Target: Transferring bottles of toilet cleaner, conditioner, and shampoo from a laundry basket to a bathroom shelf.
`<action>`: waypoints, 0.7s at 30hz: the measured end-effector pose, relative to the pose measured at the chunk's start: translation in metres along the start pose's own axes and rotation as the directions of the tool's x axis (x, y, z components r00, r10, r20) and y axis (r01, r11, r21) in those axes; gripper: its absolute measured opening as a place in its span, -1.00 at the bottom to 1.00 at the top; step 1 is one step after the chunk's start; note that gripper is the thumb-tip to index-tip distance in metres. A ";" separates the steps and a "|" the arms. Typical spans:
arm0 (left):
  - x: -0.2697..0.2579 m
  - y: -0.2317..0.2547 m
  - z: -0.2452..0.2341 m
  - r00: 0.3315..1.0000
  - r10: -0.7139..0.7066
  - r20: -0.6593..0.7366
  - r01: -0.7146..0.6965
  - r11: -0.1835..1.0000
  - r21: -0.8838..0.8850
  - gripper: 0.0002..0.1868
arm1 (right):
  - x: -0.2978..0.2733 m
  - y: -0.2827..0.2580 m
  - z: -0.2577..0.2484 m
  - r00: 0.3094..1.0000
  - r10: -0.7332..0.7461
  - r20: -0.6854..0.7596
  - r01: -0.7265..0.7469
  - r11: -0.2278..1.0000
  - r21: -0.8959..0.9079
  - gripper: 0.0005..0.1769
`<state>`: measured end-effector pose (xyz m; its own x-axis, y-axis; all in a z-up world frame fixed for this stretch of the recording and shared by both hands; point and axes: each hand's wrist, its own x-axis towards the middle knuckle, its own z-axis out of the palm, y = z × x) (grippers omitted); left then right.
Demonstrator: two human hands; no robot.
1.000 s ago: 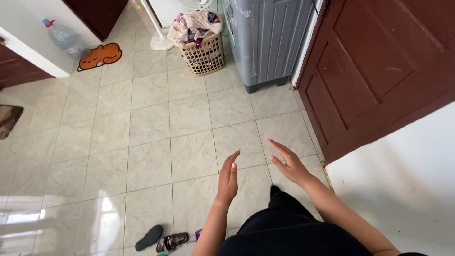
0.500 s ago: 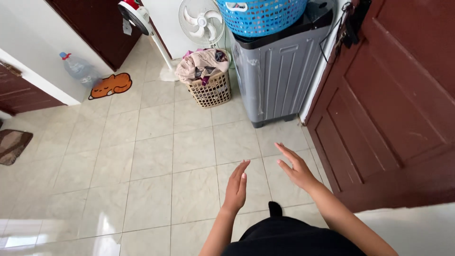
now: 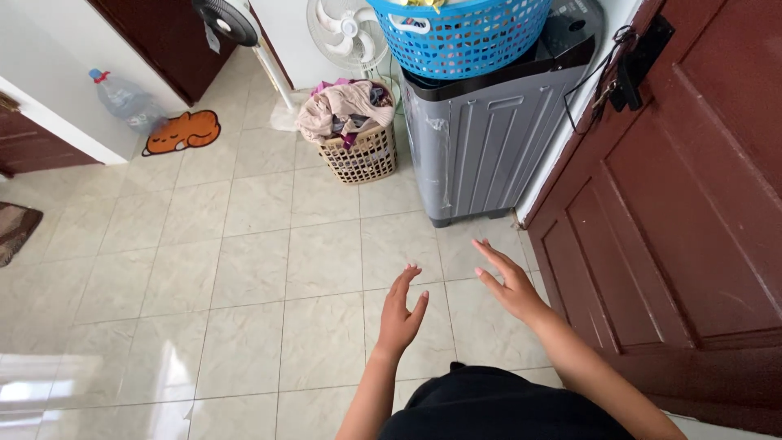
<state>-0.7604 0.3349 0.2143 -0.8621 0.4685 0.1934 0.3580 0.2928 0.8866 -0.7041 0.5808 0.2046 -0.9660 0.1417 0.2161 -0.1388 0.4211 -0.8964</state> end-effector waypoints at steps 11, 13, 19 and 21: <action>0.034 0.008 0.012 0.997 0.021 0.069 -0.019 1.000 -0.018 -0.59 | 0.017 0.012 -0.011 1.000 -0.009 -0.024 0.009 1.000 -0.028 -0.42; 0.043 0.004 0.012 0.997 0.024 0.076 -0.022 1.000 -0.022 -0.58 | 0.024 0.016 -0.012 1.000 -0.009 -0.023 0.008 0.999 -0.033 -0.43; 0.077 -0.008 0.001 0.995 0.068 0.076 -0.066 0.997 -0.028 -0.57 | 0.054 0.020 -0.005 1.000 -0.017 0.010 0.018 0.999 -0.051 -0.40; 0.093 -0.013 -0.003 0.996 0.064 0.069 -0.060 0.997 -0.050 -0.56 | 0.069 0.021 -0.004 1.000 -0.016 0.002 0.016 0.998 -0.061 -0.41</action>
<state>-0.8461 0.3717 0.2223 -0.8107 0.5427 0.2197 0.3908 0.2220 0.8933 -0.7725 0.6026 0.2023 -0.9642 0.1328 0.2294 -0.1407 0.4773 -0.8674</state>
